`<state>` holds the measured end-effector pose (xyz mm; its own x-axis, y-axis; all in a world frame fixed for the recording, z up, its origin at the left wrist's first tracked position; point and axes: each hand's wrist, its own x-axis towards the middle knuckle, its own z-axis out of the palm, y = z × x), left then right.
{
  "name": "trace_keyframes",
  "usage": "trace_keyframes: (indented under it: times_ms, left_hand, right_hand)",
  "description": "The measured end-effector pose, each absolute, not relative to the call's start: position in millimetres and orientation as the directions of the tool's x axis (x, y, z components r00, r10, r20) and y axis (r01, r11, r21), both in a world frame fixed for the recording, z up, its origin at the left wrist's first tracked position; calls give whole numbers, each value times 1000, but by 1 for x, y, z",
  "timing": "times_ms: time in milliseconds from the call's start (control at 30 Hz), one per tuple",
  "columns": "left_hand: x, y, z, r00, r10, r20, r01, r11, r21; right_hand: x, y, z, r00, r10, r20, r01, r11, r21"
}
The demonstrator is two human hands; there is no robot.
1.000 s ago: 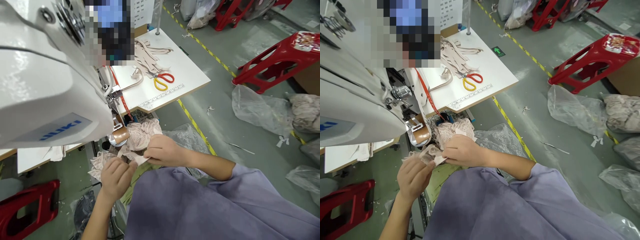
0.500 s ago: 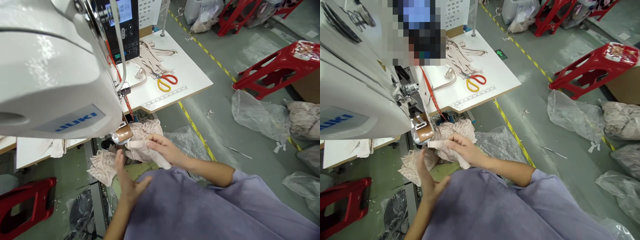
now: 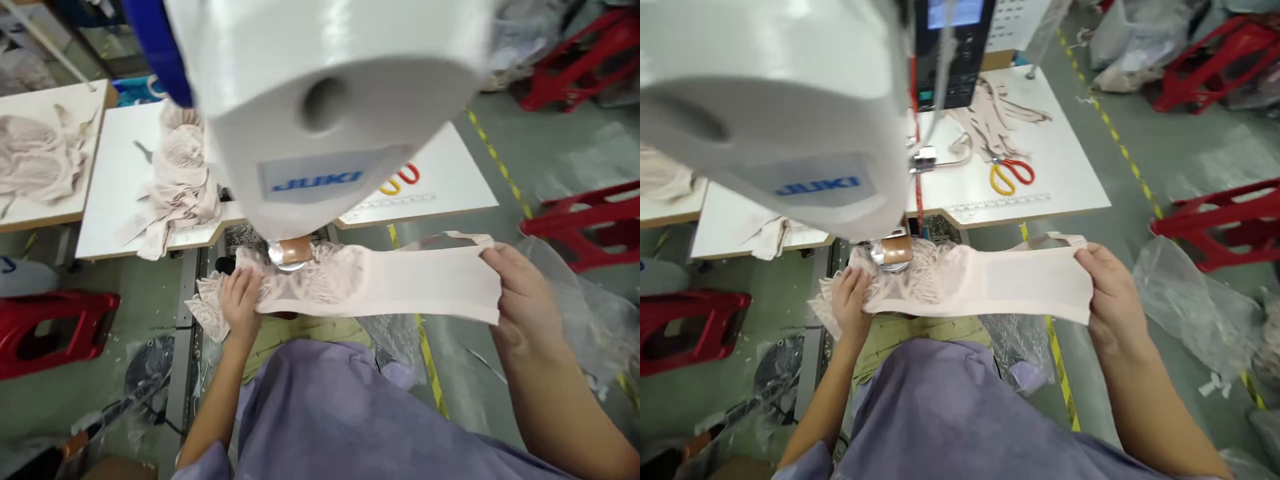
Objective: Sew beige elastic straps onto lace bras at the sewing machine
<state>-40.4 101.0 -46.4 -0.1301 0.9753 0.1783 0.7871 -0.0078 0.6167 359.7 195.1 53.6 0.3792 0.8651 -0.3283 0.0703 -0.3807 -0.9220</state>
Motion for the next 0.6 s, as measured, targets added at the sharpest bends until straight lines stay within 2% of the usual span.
trace_keyframes:
  times_ms: [67, 100, 200, 300, 367, 433, 500, 600]
  left_hand:
    - [-21, 107, -47, -82, 983, 166, 797, -35, 603]
    - [-10, 108, -49, -40, 989, 143, 793, -56, 606]
    - [3, 103, -61, -2, 998, 70, 778, -42, 627]
    - [-31, 80, -70, -213, 977, -34, 775, 189, 603]
    - [-72, 62, -72, -471, 877, -99, 722, 447, 528]
    - [-113, 49, -72, -644, 749, -159, 629, 636, 446]
    - [-138, 39, -69, -712, 663, -231, 555, 732, 395]
    - [-137, 24, -62, -717, 625, -309, 500, 770, 396]
  right_hand:
    - [382, 219, 16, 352, 907, -230, 365, -359, -859]
    - [388, 228, -3, 273, 941, -201, 562, -325, -761]
    - [381, 238, -46, 149, 978, -149, 753, -210, -623]
    - [333, 226, -71, -70, 995, -74, 791, 10, -612]
    - [286, 216, -80, -291, 956, -31, 744, 206, -636]
    - [238, 209, -84, -509, 861, 15, 662, 402, -633]
    - [197, 204, -82, -589, 808, 6, 617, 454, -643]
    - [150, 194, -73, -644, 764, -38, 550, 428, -717]
